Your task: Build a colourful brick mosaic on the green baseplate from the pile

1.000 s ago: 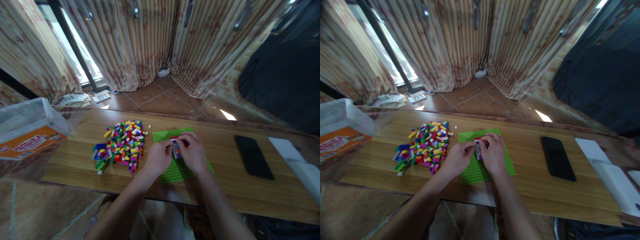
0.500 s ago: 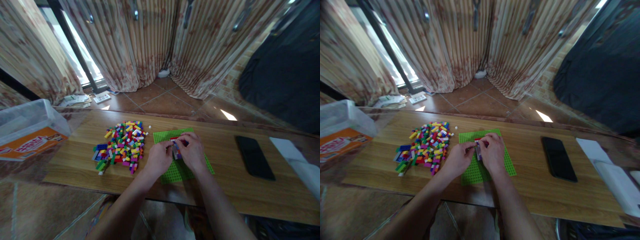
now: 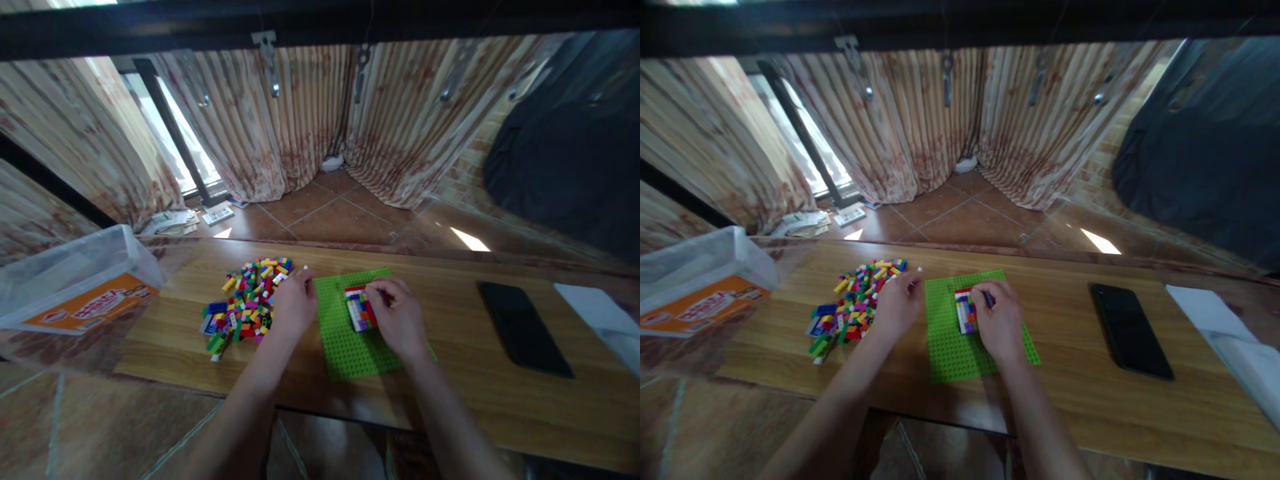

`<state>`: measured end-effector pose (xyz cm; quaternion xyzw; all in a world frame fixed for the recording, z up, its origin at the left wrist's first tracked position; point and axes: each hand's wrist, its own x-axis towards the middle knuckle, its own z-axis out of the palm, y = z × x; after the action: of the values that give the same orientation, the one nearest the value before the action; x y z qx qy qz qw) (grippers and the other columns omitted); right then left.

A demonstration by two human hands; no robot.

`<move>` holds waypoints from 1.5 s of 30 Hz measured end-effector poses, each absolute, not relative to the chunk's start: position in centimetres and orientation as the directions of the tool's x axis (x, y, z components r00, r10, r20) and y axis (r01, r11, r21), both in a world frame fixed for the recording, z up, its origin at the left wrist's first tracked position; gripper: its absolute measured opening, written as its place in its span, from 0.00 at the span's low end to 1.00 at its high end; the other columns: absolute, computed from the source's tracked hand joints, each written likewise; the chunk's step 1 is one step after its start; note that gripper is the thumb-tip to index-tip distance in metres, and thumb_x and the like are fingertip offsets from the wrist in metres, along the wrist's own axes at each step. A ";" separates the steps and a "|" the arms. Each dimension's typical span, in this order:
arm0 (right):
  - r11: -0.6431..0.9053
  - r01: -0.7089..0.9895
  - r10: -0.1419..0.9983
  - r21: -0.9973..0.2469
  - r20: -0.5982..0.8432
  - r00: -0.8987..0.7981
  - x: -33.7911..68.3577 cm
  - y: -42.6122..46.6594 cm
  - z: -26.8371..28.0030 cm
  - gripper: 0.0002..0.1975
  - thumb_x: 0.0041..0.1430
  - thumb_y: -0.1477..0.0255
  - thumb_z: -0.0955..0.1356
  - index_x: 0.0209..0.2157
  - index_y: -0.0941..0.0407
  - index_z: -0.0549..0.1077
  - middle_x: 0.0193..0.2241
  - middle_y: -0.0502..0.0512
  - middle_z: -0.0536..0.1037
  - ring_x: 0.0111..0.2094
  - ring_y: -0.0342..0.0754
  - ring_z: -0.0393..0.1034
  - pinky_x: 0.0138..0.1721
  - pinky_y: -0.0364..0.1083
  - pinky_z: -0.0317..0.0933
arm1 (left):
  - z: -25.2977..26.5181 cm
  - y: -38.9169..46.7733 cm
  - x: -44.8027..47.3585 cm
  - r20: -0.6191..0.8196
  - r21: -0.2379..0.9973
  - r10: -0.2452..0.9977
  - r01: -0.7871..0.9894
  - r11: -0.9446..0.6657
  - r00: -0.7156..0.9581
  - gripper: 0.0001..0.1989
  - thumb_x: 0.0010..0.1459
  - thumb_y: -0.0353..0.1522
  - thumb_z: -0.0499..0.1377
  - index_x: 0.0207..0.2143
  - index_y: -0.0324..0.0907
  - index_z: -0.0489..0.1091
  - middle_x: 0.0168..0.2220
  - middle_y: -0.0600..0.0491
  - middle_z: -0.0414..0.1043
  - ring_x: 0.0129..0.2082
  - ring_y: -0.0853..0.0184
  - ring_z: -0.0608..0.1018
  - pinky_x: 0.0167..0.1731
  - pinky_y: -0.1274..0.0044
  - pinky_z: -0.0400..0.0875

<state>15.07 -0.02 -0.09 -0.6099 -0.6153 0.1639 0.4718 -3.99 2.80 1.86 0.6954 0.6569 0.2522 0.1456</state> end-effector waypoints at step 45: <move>0.142 0.597 0.915 -0.789 0.334 0.225 18.6 -1.4 1.4 0.09 0.59 0.70 0.64 0.32 0.55 0.76 0.35 0.57 0.78 0.39 0.51 0.73 0.43 0.51 0.66 | 0.9 0.9 1.1 0.350 0.427 0.878 0.778 -0.461 0.327 0.08 0.61 0.32 0.58 0.32 0.48 0.77 0.35 0.55 0.80 0.40 0.62 0.75 0.53 0.64 0.58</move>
<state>18.59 -1.43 1.40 -0.6321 -0.5982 0.1723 0.4614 1.11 0.92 0.87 0.8096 0.5113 0.2736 0.0908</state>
